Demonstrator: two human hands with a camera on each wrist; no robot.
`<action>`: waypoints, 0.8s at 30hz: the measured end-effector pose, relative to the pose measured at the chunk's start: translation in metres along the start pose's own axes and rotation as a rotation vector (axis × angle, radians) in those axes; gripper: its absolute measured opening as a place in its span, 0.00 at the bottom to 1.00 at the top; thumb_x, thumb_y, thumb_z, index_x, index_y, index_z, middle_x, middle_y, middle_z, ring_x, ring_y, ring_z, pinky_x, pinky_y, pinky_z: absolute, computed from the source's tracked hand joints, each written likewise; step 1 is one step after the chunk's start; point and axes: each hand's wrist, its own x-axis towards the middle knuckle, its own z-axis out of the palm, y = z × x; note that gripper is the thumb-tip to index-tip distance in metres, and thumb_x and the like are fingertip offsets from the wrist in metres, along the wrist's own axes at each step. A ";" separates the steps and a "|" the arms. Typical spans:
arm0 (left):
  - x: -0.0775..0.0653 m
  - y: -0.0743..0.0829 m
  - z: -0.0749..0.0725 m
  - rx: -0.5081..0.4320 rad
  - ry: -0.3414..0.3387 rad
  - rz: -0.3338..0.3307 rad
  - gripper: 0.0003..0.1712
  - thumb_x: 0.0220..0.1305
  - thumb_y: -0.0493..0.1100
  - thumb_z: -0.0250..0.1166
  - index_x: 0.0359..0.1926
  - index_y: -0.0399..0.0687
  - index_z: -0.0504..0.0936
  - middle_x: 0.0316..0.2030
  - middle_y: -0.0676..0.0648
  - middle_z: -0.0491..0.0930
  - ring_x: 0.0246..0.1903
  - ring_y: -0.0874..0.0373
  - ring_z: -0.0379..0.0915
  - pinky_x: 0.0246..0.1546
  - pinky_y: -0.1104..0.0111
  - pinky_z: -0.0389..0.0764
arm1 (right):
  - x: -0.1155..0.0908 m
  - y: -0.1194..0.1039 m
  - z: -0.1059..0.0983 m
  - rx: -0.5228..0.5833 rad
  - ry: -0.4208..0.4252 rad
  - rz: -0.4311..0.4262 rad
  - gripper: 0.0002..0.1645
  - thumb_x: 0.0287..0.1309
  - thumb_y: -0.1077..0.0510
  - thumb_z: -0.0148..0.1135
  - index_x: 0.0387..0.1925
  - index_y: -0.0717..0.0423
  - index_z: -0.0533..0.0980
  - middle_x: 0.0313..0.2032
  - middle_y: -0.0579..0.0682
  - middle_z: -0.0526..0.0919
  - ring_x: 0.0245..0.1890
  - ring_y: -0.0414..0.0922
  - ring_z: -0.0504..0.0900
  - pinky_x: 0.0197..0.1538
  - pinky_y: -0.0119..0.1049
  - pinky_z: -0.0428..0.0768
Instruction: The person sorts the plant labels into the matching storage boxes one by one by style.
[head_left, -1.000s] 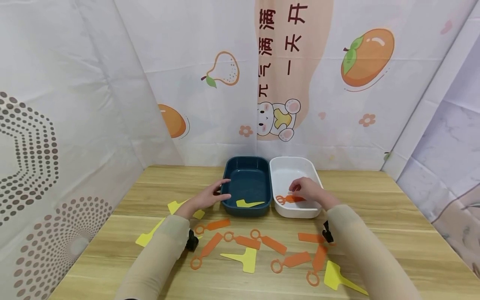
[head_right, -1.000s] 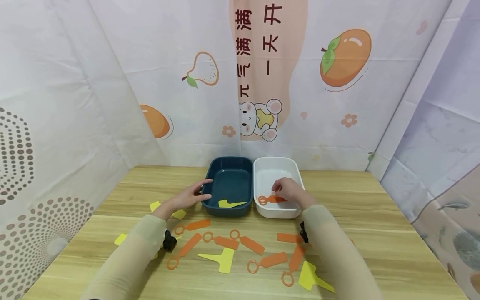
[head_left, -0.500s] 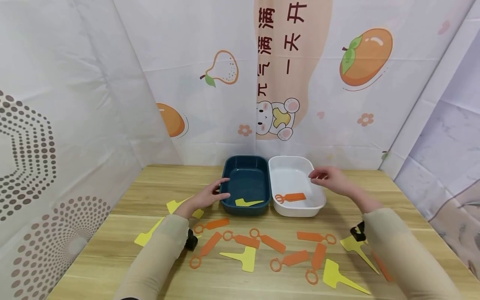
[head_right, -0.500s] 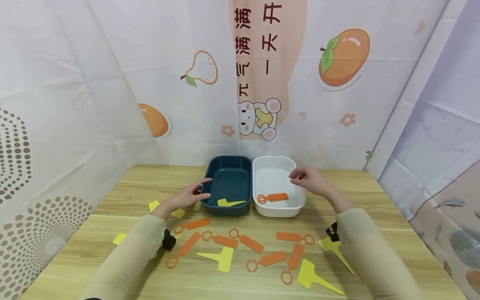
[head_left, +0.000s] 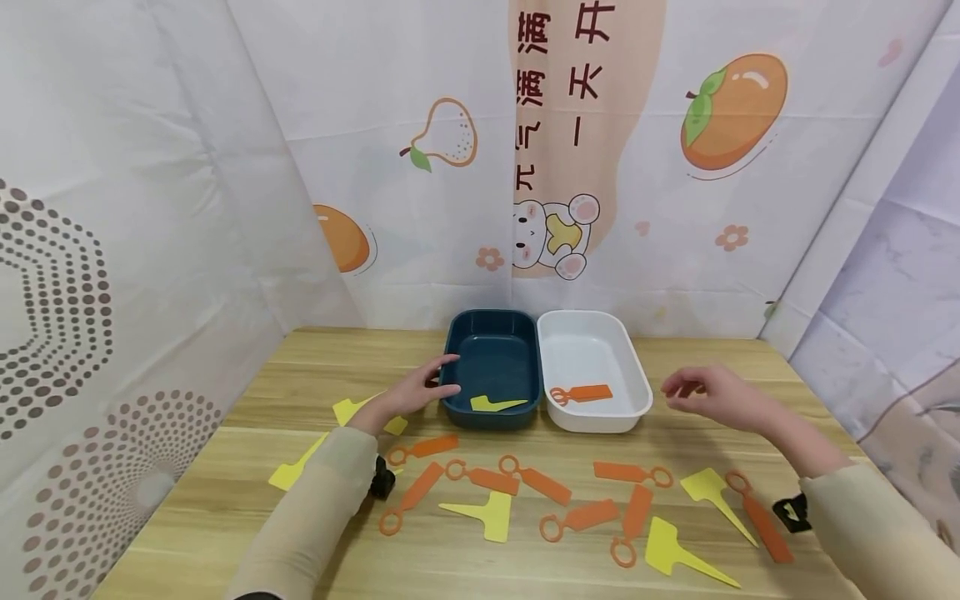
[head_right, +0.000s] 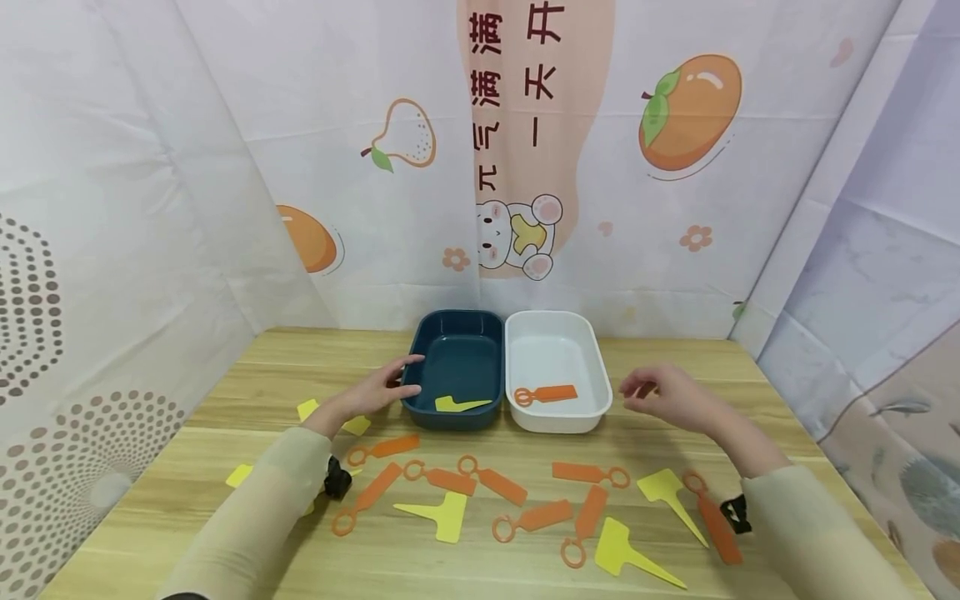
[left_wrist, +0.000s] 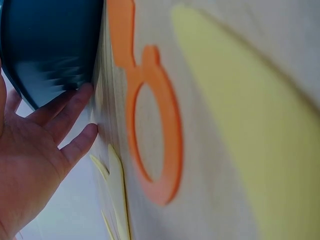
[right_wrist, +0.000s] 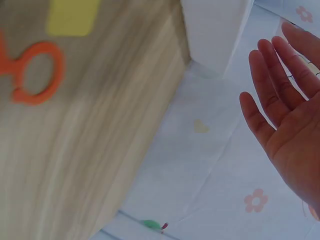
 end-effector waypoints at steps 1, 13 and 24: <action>0.000 0.000 0.000 0.003 0.001 0.000 0.40 0.70 0.53 0.60 0.75 0.52 0.53 0.74 0.40 0.48 0.70 0.36 0.48 0.65 0.46 0.58 | -0.006 0.001 0.000 -0.004 -0.016 0.013 0.07 0.56 0.64 0.68 0.38 0.58 0.81 0.34 0.45 0.83 0.33 0.35 0.78 0.37 0.36 0.79; 0.001 0.000 0.001 0.005 0.000 0.015 0.40 0.70 0.53 0.59 0.75 0.51 0.54 0.74 0.40 0.48 0.70 0.36 0.48 0.65 0.46 0.58 | -0.075 0.028 0.017 0.001 -0.047 0.035 0.16 0.51 0.62 0.73 0.40 0.65 0.78 0.37 0.51 0.81 0.33 0.37 0.78 0.34 0.34 0.79; -0.001 0.002 0.001 0.008 0.008 0.009 0.40 0.69 0.54 0.60 0.75 0.52 0.54 0.74 0.39 0.49 0.69 0.35 0.49 0.64 0.46 0.59 | -0.119 0.049 0.035 0.065 -0.033 0.081 0.19 0.45 0.61 0.77 0.37 0.53 0.75 0.32 0.38 0.76 0.32 0.31 0.73 0.30 0.30 0.74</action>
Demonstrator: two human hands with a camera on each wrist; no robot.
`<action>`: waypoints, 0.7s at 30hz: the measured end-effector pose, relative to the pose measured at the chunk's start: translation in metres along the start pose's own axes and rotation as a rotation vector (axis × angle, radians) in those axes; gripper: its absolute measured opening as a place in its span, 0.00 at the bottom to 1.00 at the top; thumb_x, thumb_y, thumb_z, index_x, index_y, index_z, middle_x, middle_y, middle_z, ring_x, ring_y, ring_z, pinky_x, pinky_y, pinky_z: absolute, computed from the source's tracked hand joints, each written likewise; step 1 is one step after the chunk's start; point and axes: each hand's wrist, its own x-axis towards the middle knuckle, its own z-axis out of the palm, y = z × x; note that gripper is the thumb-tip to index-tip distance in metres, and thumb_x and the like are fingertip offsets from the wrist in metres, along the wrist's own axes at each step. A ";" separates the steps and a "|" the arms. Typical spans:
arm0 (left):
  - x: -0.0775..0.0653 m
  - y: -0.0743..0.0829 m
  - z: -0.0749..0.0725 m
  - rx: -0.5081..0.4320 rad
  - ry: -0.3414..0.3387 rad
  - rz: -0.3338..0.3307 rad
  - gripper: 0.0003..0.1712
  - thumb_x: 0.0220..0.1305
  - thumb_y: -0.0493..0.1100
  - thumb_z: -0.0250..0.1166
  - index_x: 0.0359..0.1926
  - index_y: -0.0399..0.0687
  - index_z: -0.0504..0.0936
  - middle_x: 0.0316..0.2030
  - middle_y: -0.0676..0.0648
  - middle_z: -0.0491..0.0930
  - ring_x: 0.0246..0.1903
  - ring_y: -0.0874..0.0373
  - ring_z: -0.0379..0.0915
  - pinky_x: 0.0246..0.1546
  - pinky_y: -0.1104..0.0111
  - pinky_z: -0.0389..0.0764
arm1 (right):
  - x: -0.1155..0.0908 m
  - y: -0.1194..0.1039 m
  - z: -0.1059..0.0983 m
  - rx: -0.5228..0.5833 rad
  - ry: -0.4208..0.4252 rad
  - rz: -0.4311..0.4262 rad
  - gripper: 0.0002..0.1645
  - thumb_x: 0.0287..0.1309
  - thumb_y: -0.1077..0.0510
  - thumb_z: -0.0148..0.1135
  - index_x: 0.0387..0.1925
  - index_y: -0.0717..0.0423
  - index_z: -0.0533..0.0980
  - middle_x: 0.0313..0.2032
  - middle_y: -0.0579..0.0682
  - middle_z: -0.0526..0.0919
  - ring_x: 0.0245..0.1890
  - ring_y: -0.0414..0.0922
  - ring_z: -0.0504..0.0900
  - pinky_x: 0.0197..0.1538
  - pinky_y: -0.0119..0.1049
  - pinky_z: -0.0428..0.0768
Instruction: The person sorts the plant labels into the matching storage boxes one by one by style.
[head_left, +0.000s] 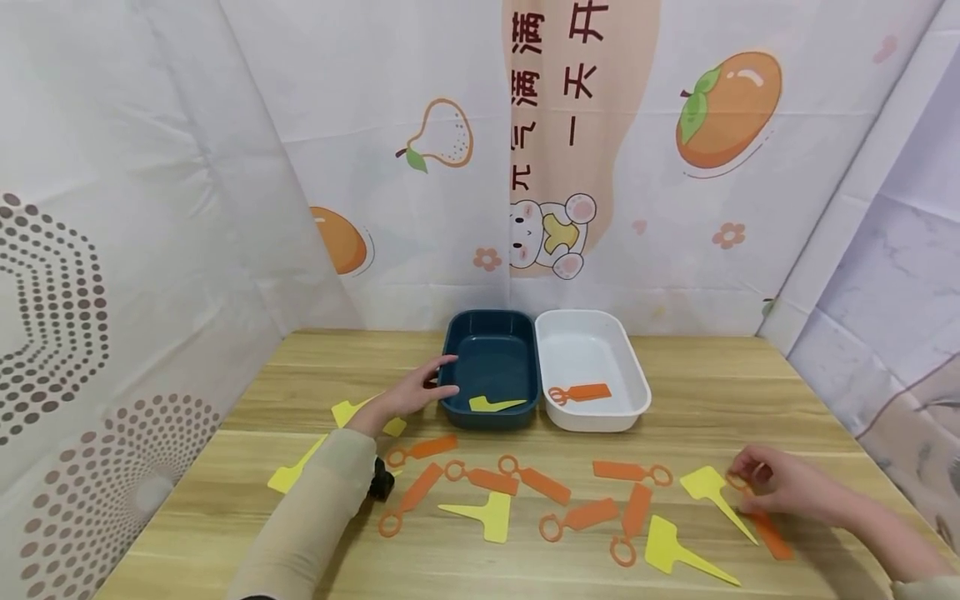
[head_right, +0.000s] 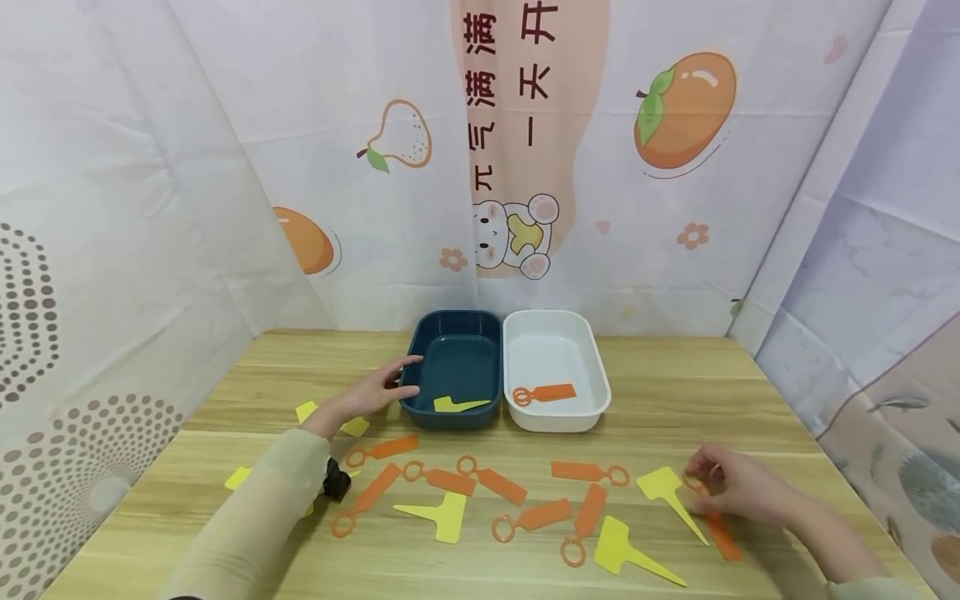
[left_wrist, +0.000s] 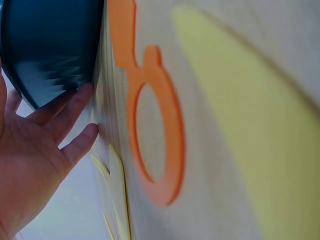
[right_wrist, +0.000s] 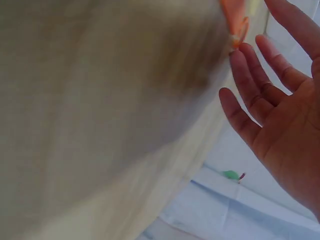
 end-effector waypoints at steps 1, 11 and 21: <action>0.000 0.000 0.000 -0.004 0.002 -0.002 0.39 0.70 0.54 0.59 0.75 0.52 0.54 0.74 0.40 0.48 0.69 0.35 0.49 0.64 0.46 0.59 | -0.002 0.002 0.000 0.003 -0.003 -0.011 0.20 0.44 0.62 0.77 0.38 0.54 0.75 0.33 0.38 0.77 0.32 0.31 0.73 0.31 0.30 0.74; -0.001 -0.001 0.003 0.006 0.004 -0.007 0.40 0.69 0.55 0.60 0.75 0.53 0.55 0.74 0.39 0.49 0.69 0.35 0.49 0.64 0.46 0.60 | -0.007 0.011 0.002 0.053 0.021 -0.107 0.23 0.42 0.70 0.75 0.42 0.60 0.74 0.37 0.42 0.79 0.37 0.31 0.75 0.34 0.28 0.76; -0.001 -0.002 0.002 -0.005 0.008 0.013 0.38 0.70 0.52 0.59 0.75 0.51 0.54 0.74 0.38 0.48 0.69 0.34 0.48 0.64 0.45 0.59 | 0.000 0.013 0.006 0.038 0.104 -0.146 0.28 0.39 0.76 0.72 0.47 0.71 0.74 0.40 0.44 0.82 0.37 0.32 0.78 0.37 0.24 0.77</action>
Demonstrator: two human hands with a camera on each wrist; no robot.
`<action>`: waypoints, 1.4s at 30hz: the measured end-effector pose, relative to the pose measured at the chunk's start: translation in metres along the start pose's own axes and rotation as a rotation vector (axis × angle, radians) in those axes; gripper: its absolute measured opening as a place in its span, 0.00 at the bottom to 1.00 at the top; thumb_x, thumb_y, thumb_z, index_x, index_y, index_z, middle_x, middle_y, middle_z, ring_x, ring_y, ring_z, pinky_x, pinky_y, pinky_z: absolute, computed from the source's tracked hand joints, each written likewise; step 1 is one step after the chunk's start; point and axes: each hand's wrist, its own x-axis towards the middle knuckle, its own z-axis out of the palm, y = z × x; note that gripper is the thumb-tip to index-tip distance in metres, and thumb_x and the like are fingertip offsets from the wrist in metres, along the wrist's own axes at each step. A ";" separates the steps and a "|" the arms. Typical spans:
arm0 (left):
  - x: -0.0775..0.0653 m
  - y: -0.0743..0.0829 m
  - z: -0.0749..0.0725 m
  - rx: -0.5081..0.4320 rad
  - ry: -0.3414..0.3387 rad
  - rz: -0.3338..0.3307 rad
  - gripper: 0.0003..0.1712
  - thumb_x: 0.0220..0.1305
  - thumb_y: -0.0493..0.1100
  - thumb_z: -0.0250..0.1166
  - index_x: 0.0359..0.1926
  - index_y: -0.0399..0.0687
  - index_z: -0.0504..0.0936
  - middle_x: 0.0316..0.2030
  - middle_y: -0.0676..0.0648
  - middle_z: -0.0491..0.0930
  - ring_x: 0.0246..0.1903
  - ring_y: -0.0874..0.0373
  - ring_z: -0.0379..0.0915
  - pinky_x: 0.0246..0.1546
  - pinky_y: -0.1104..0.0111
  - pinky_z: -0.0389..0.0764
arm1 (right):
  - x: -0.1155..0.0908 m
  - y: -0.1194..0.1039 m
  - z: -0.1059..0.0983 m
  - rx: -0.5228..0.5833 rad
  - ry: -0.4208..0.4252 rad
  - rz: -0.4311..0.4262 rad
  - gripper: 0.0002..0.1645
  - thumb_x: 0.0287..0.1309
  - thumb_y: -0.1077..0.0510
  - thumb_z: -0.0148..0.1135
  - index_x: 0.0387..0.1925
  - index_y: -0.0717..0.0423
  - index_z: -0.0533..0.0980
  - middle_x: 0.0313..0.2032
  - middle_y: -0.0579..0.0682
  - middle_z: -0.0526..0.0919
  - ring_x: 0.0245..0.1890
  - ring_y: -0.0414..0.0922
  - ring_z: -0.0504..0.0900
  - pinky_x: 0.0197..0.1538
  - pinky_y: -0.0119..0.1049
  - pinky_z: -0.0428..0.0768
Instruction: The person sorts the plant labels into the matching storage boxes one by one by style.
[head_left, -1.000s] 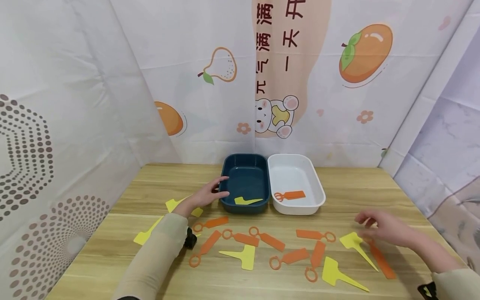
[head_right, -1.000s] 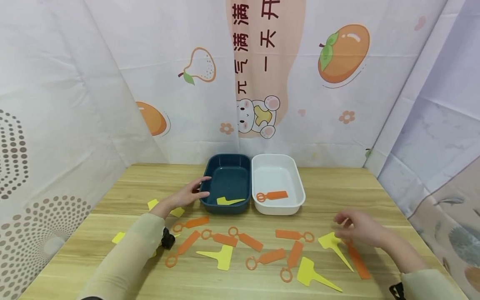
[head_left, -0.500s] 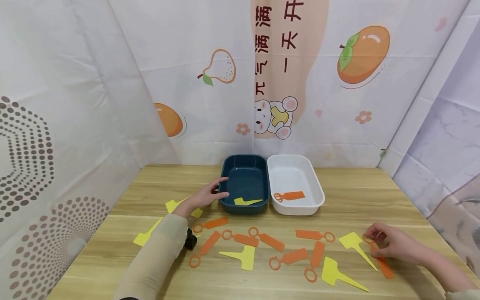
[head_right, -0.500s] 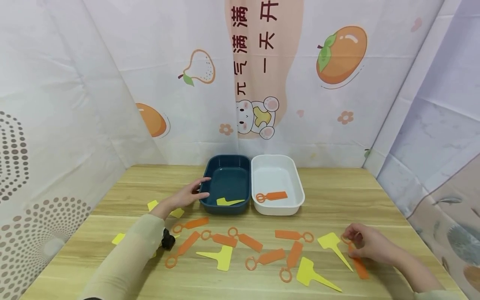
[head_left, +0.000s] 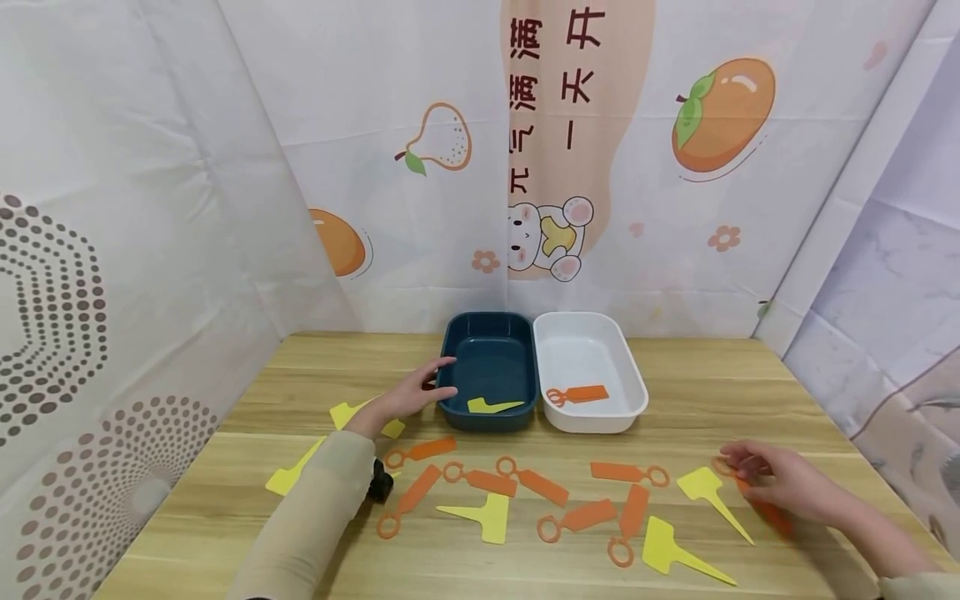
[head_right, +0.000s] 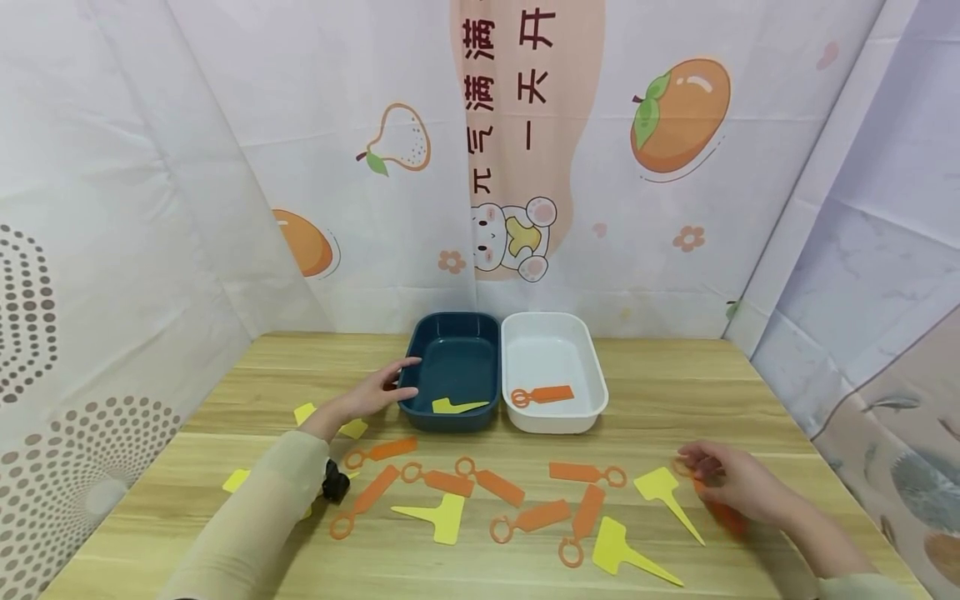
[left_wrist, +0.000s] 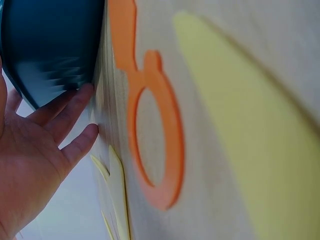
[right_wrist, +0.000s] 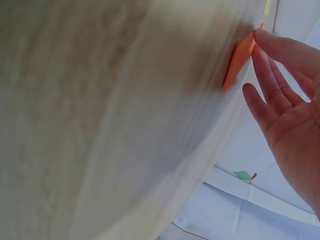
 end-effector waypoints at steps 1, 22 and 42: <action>0.000 0.000 0.000 0.003 -0.001 0.000 0.38 0.71 0.51 0.59 0.75 0.50 0.54 0.74 0.38 0.48 0.69 0.33 0.48 0.64 0.44 0.59 | 0.000 -0.001 0.000 -0.006 0.005 -0.001 0.28 0.40 0.76 0.71 0.48 0.70 0.74 0.41 0.44 0.83 0.38 0.32 0.79 0.37 0.25 0.77; 0.000 0.000 -0.001 -0.004 -0.016 -0.007 0.40 0.70 0.52 0.59 0.75 0.48 0.53 0.74 0.38 0.48 0.69 0.35 0.48 0.65 0.45 0.58 | -0.016 -0.001 -0.005 -0.023 -0.054 0.089 0.25 0.39 0.71 0.75 0.42 0.69 0.74 0.30 0.38 0.75 0.30 0.32 0.73 0.30 0.29 0.74; -0.005 0.016 -0.003 -0.008 -0.021 -0.012 0.37 0.72 0.44 0.58 0.75 0.42 0.53 0.73 0.33 0.47 0.69 0.31 0.46 0.65 0.43 0.56 | -0.007 0.001 -0.013 0.178 -0.202 0.079 0.14 0.46 0.76 0.66 0.37 0.66 0.75 0.29 0.44 0.74 0.29 0.34 0.70 0.26 0.31 0.70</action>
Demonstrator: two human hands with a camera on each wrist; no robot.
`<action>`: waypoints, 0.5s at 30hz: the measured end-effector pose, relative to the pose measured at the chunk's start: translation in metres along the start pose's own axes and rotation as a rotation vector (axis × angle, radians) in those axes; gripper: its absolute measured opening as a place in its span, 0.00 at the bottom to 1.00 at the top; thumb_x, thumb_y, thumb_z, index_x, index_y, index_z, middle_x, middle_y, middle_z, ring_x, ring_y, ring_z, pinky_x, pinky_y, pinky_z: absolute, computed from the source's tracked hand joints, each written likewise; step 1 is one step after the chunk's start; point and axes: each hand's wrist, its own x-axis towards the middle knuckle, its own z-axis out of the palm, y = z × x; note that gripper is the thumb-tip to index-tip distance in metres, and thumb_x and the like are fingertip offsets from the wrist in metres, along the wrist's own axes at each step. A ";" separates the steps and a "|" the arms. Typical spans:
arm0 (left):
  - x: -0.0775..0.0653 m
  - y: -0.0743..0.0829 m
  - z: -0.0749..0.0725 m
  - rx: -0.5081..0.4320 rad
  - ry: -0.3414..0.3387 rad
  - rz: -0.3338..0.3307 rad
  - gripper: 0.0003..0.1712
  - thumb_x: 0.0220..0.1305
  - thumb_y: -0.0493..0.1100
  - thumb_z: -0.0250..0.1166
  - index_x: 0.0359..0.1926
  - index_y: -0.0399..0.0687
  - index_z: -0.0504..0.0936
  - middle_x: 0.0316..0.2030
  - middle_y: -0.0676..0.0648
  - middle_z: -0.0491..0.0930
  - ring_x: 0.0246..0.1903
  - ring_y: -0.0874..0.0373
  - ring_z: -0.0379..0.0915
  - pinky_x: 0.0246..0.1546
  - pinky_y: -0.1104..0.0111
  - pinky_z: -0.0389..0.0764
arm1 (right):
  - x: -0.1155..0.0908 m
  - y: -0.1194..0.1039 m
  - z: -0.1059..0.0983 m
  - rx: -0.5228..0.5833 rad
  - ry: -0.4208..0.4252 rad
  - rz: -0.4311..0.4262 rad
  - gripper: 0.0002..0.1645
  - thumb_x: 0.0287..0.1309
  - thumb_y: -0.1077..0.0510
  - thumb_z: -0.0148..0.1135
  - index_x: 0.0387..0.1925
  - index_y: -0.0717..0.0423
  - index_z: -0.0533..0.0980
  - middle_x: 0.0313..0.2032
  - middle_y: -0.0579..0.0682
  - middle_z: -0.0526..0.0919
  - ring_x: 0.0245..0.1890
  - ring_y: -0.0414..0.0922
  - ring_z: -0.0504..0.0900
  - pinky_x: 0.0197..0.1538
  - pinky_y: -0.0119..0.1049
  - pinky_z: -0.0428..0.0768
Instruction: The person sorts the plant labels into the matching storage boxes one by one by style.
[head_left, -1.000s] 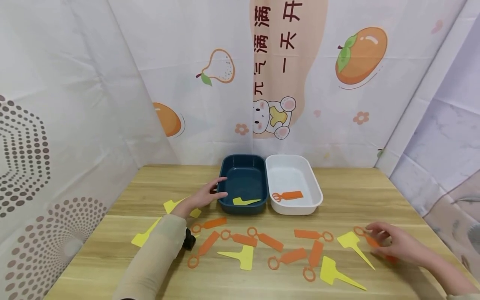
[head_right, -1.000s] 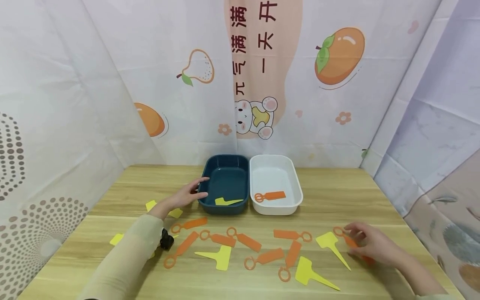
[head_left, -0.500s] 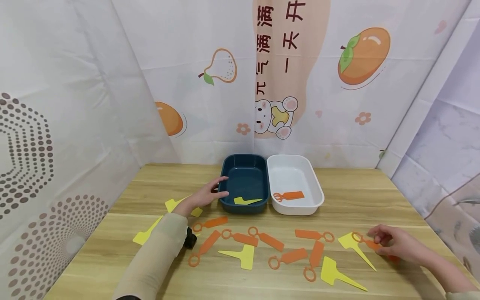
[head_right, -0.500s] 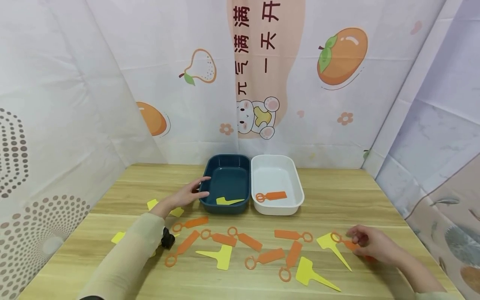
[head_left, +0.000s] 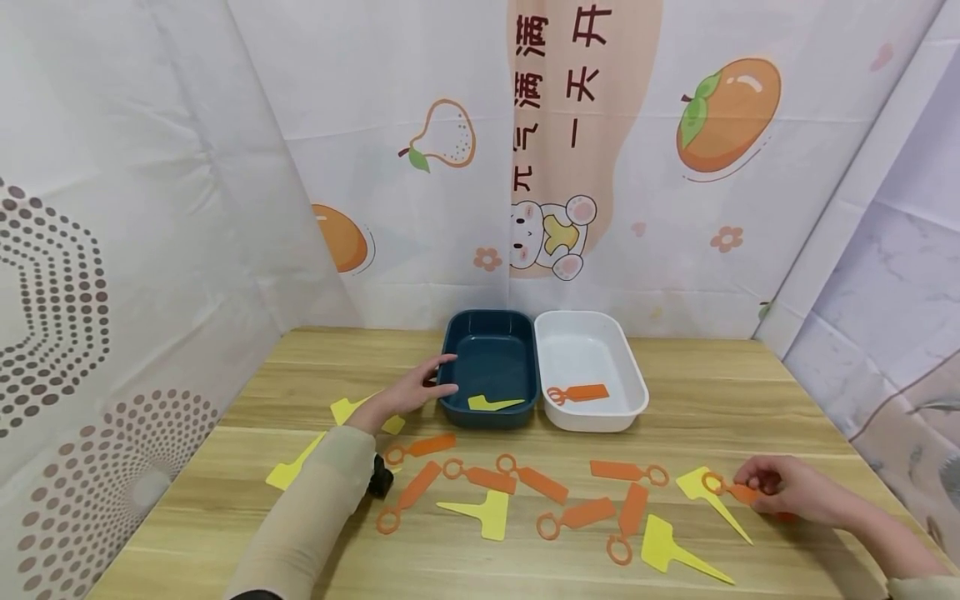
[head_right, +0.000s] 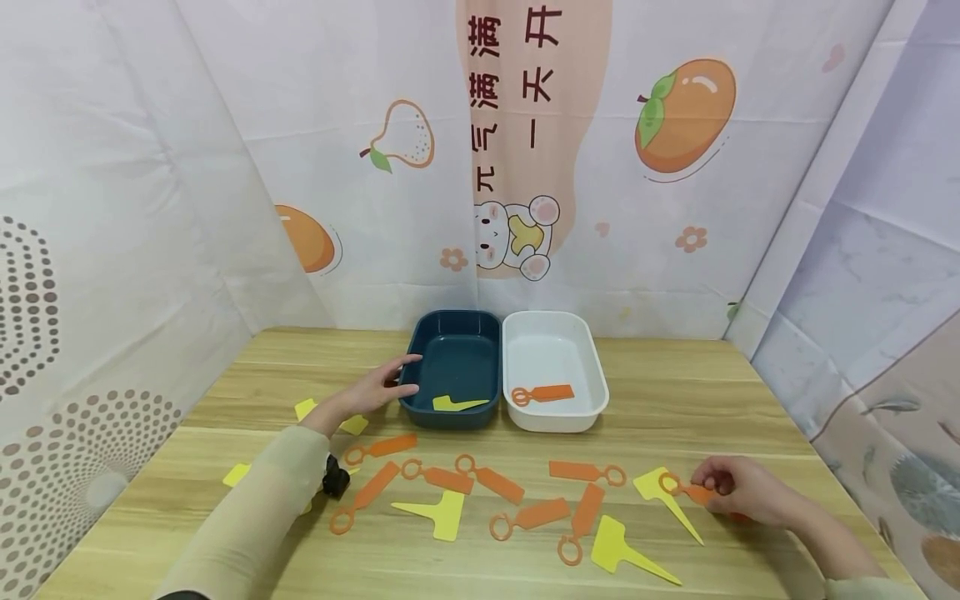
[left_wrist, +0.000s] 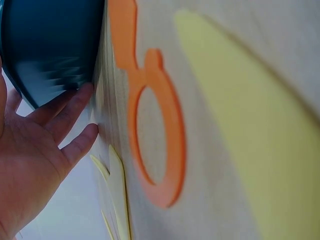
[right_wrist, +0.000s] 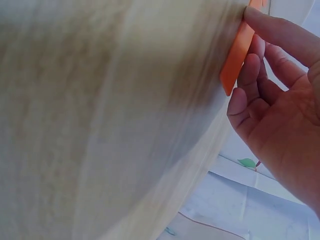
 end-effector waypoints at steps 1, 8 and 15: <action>0.002 -0.005 0.001 0.000 0.003 -0.001 0.37 0.72 0.44 0.58 0.75 0.42 0.52 0.73 0.33 0.46 0.69 0.31 0.46 0.65 0.43 0.56 | 0.000 0.000 0.000 0.010 -0.005 0.003 0.14 0.47 0.76 0.66 0.37 0.65 0.76 0.29 0.44 0.74 0.29 0.34 0.70 0.26 0.31 0.70; 0.007 -0.016 0.002 -0.006 0.010 0.007 0.38 0.71 0.49 0.59 0.75 0.47 0.53 0.74 0.36 0.47 0.69 0.33 0.47 0.65 0.43 0.56 | -0.003 0.001 0.001 -0.039 0.034 -0.006 0.14 0.46 0.75 0.68 0.35 0.62 0.76 0.33 0.40 0.78 0.34 0.31 0.74 0.33 0.27 0.75; 0.006 -0.012 0.000 0.014 0.009 -0.012 0.38 0.71 0.50 0.59 0.75 0.49 0.54 0.74 0.37 0.48 0.69 0.34 0.48 0.65 0.44 0.57 | -0.005 0.003 0.004 -0.069 0.071 0.021 0.13 0.49 0.75 0.67 0.35 0.59 0.77 0.30 0.39 0.78 0.30 0.32 0.72 0.27 0.29 0.72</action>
